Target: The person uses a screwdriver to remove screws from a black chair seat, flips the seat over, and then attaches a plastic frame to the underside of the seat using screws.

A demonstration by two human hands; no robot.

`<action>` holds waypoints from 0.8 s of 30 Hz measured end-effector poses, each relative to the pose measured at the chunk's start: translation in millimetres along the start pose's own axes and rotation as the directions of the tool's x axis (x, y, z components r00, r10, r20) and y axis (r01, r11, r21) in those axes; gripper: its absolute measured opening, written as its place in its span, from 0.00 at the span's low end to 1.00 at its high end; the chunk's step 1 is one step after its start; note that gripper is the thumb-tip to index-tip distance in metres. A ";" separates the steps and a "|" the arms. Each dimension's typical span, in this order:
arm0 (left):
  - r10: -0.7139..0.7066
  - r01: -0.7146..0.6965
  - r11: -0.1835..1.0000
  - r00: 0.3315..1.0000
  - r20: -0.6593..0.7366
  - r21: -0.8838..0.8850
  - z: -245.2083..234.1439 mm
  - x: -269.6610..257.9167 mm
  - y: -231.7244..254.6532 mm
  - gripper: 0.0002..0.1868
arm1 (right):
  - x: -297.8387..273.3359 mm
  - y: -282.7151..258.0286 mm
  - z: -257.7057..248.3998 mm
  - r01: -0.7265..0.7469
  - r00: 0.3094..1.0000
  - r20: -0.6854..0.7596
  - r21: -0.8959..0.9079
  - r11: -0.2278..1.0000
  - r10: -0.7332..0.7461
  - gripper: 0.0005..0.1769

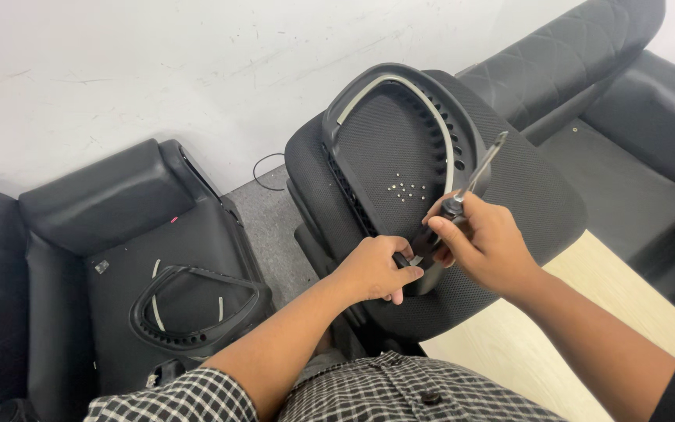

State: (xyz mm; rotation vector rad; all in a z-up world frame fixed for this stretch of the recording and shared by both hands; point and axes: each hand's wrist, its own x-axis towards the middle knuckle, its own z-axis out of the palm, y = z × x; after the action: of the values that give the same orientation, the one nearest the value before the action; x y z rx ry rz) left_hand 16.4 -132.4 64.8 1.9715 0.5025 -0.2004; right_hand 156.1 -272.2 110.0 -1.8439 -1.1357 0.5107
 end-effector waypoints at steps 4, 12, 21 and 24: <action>0.011 -0.011 1.000 1.000 0.001 -0.012 -2.2 -1.3 2.1 0.26 | -10.4 0.6 7.0 0.102 0.988 -0.118 0.052 0.993 -0.096 0.09; -0.051 0.053 0.998 0.998 0.038 -0.044 -5.1 -1.6 6.5 0.25 | -9.1 5.5 17.0 -0.031 0.999 0.033 -0.012 0.999 0.032 0.09; -0.056 0.058 0.997 0.998 0.028 -0.060 -1.1 2.5 0.1 0.25 | -12.5 -0.5 6.4 0.188 0.977 -0.116 0.098 0.977 -0.177 0.09; -0.040 0.040 0.999 0.999 0.035 -0.012 -0.9 4.0 -1.5 0.24 | -11.2 -2.4 11.2 -0.055 0.996 0.064 -0.019 0.998 0.056 0.09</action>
State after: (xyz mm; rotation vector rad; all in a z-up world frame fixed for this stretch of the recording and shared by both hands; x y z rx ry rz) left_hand 19.3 -130.0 62.5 1.9436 0.5201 -0.2552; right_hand 141.4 -276.2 105.0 -1.8907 -1.1372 0.5980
